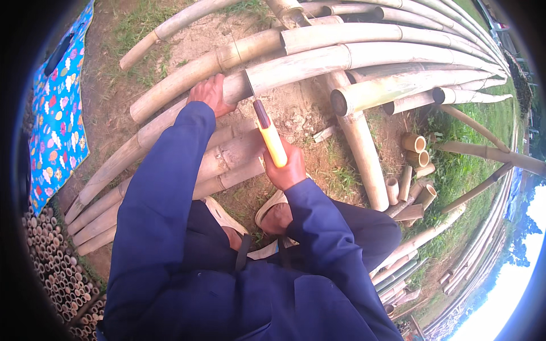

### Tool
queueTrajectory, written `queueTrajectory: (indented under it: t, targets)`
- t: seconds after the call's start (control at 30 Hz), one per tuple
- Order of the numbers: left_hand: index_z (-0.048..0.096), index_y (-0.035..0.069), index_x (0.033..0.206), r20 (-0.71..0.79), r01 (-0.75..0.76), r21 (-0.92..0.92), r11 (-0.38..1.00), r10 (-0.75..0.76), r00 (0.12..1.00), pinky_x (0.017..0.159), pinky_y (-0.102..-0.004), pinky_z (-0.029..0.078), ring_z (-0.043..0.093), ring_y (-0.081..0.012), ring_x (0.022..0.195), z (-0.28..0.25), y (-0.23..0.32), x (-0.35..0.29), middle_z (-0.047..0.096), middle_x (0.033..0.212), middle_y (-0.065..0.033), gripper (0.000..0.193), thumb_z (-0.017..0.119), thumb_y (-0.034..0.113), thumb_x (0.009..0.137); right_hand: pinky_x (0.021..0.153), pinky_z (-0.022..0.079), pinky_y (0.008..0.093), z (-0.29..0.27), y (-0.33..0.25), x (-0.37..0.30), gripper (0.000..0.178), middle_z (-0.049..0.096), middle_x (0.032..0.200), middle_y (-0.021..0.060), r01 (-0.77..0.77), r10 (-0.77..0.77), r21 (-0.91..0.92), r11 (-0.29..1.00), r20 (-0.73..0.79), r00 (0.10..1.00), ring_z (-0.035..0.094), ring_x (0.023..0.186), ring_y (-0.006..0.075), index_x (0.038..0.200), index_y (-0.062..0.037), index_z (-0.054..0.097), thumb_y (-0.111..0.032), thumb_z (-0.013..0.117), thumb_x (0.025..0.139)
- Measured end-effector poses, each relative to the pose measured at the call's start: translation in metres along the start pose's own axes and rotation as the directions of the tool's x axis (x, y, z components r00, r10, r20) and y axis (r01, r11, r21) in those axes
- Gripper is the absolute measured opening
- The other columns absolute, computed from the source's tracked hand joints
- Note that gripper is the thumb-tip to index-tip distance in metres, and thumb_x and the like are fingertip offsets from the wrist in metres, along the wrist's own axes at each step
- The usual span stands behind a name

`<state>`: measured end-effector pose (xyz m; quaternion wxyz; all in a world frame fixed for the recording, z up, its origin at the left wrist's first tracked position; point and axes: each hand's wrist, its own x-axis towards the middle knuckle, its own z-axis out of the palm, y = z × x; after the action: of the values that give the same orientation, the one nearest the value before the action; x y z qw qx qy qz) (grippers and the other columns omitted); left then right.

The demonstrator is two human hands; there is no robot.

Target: The person uses a hand saw to cut bamboo poles into shorter sections. They position each pole, saw through it, and set the cut piece aside, repeating the process with multiple bamboo poles.

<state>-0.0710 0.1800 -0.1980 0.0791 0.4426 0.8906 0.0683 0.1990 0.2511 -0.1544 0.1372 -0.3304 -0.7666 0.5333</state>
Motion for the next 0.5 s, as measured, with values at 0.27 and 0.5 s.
queueTrajectory:
  t: [0.27,0.5]
  targets:
    - [0.056,0.002,0.120,-0.008,0.034,0.007,0.999,-0.034,0.999,0.093,-0.0486,0.055,0.068,-0.0418,0.103,-0.003,-0.012,-0.004,0.070,0.110,-0.0226,0.074,0.089,0.041,0.066,0.084,0.056,0.0317,-0.070,-0.023,-0.168,0.040,0.075,0.092,0.0142,0.023,-0.009,-0.142,0.990,0.099,0.995,0.074,0.089,0.0189,0.130,0.0053,0.067,0.004,0.066,0.090]
    - [0.056,0.002,0.119,0.033,0.004,0.021,1.000,-0.005,0.999,0.092,-0.0485,0.056,0.070,-0.0402,0.102,-0.010,0.000,0.006,0.070,0.110,-0.0225,0.072,0.088,0.042,0.068,0.058,0.047,0.0375,0.001,0.002,0.005,0.018,0.061,0.067,0.0133,-0.005,0.005,0.007,1.000,-0.002,1.000,0.056,0.057,0.0223,0.094,0.0019,0.067,-0.015,0.074,0.092]
